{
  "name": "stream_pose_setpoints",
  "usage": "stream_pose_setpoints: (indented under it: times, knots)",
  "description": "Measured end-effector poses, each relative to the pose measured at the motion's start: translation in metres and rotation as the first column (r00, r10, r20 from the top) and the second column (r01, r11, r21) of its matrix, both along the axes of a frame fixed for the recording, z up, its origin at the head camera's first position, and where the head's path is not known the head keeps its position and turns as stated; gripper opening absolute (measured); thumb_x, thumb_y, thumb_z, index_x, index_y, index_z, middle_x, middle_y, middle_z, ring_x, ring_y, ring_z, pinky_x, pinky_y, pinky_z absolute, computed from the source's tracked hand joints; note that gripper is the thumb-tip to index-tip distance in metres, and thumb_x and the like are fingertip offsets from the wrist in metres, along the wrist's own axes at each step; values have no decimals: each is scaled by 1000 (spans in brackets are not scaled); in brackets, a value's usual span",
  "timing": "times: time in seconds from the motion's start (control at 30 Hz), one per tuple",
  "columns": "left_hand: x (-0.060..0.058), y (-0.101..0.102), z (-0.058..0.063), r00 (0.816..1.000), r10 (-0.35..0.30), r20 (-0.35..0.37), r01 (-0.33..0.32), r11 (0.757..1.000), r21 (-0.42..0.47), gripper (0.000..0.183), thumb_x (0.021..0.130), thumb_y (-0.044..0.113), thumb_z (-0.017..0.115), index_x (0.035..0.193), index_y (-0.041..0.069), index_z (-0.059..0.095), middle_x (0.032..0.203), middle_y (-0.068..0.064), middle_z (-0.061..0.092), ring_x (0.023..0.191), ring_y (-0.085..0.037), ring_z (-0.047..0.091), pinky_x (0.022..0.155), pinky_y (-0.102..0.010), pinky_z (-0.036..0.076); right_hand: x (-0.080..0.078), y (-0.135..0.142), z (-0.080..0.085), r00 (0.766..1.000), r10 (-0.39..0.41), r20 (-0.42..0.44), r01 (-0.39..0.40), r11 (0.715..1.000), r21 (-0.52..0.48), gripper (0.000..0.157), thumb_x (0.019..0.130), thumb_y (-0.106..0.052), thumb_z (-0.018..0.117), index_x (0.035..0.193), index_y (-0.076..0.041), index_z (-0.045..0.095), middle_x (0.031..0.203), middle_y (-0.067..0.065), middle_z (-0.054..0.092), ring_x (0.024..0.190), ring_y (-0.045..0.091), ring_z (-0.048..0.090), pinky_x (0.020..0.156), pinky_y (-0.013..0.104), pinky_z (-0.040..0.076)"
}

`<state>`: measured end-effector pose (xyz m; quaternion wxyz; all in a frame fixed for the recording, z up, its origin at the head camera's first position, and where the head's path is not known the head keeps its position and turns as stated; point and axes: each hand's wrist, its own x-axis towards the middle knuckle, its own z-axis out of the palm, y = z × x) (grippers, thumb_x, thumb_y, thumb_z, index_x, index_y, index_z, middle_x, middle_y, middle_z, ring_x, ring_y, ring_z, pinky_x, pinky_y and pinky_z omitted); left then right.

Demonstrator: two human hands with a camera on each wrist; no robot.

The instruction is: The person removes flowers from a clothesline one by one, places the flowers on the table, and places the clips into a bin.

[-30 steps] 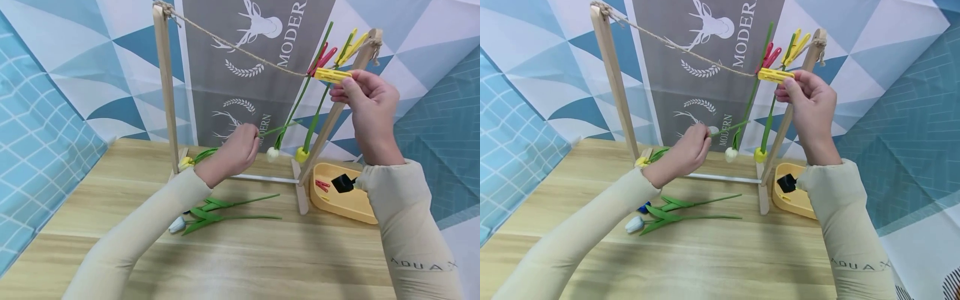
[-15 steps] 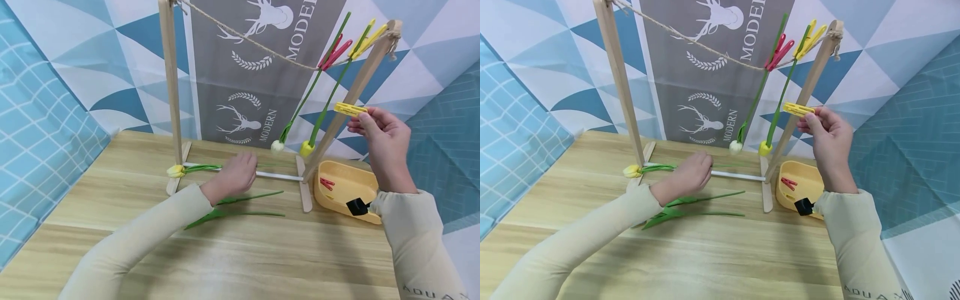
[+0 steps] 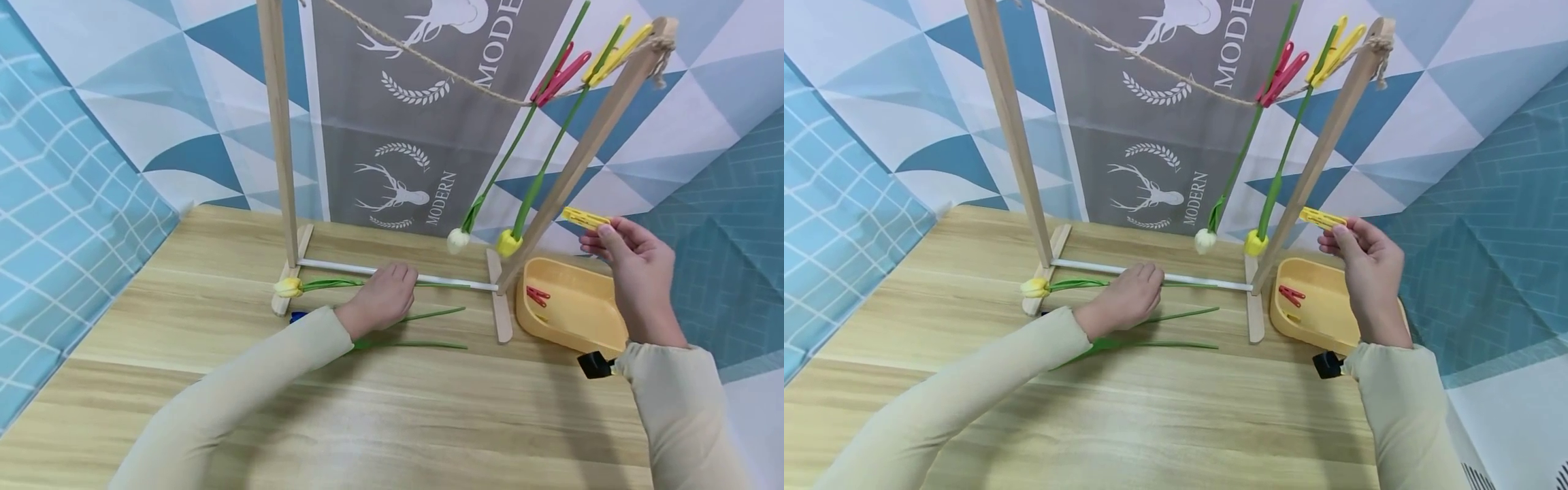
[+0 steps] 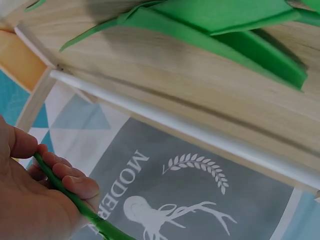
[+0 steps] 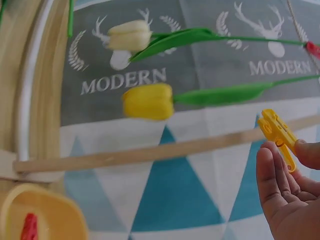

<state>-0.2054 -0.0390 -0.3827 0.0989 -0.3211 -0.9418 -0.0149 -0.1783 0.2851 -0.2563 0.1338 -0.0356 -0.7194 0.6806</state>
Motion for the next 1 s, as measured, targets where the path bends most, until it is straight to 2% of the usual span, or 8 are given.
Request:
stream_pose_setpoints:
  times: [0.17, 0.3, 0.43, 0.57, 0.63, 0.73, 0.87, 1.0]
  knots:
    - [-3, 4, -6, 998, 17, 57, -16, 999, -33, 22, 96, 18, 37, 110, 3, 44, 100, -11, 52, 91, -24, 51, 76, -35, 47, 0, 19, -23, 997, -8, 81, 9, 1000, -19, 45, 81, -33, 67, 116, -7, 58, 98, -4, 64, 82, 4, 65, 73, 11, 50]
    - [-7, 8, -11, 995, 32, 95, -25, 997, -69, 23, 96, 20, 38, 111, 4, 44, 102, -10, 51, 90, -22, 50, 75, -33, 48, -2, 35, -46, 988, 13, 151, -13, 1000, -1, 43, 83, -33, 65, 116, -8, 56, 94, -8, 65, 81, 2, 66, 72, 12, 51]
    - [-10, 12, -17, 993, 39, 114, -27, 994, -103, 22, 97, 22, 39, 110, 5, 44, 100, -8, 50, 88, -20, 49, 75, -32, 48, -2, 50, -69, 972, 43, 231, -67, 993, 96, 38, 88, -35, 60, 116, -10, 53, 92, -11, 64, 80, -2, 65, 70, 10, 50]
    - [-14, 17, -24, 993, 39, 115, -24, 991, -129, 22, 97, 23, 38, 109, 5, 44, 98, -7, 49, 87, -19, 48, 76, -31, 48, -5, 62, -89, 952, 23, 304, -106, 960, 261, 31, 93, -37, 52, 114, -13, 51, 89, -17, 63, 78, -5, 65, 69, 9, 49]
    - [-17, 19, -28, 992, 41, 118, -25, 991, -134, 23, 97, 23, 38, 110, 5, 44, 98, -7, 49, 87, -19, 49, 77, -31, 48, -8, 66, -97, 943, -10, 332, -112, 932, 346, 35, 95, -38, 49, 116, -11, 50, 87, -20, 62, 77, -7, 64, 69, 9, 49]
    - [-21, 23, -33, 989, 50, 137, -32, 991, -130, 24, 98, 23, 37, 112, 5, 44, 99, -8, 50, 89, -20, 49, 80, -32, 48, -12, 70, -108, 931, -44, 363, -111, 912, 395, 45, 96, -37, 46, 124, -3, 46, 84, -21, 61, 77, -7, 63, 70, 12, 51]
    - [-26, 26, -38, 985, 65, 161, -46, 992, -118, 26, 98, 23, 35, 115, 4, 43, 102, -9, 50, 92, -22, 50, 82, -34, 49, -17, 74, -121, 916, -64, 397, -113, 907, 406, 54, 96, -37, 46, 132, 4, 40, 82, -20, 60, 78, -3, 64, 73, 17, 53]
    - [-30, 29, -42, 983, 67, 171, -48, 992, -115, 26, 98, 22, 35, 115, 4, 42, 102, -10, 50, 92, -22, 50, 81, -35, 49, -23, 85, -135, 901, -84, 425, -107, 908, 406, 64, 93, -44, 49, 134, 4, 40, 85, -17, 60, 83, 2, 67, 74, 19, 54]
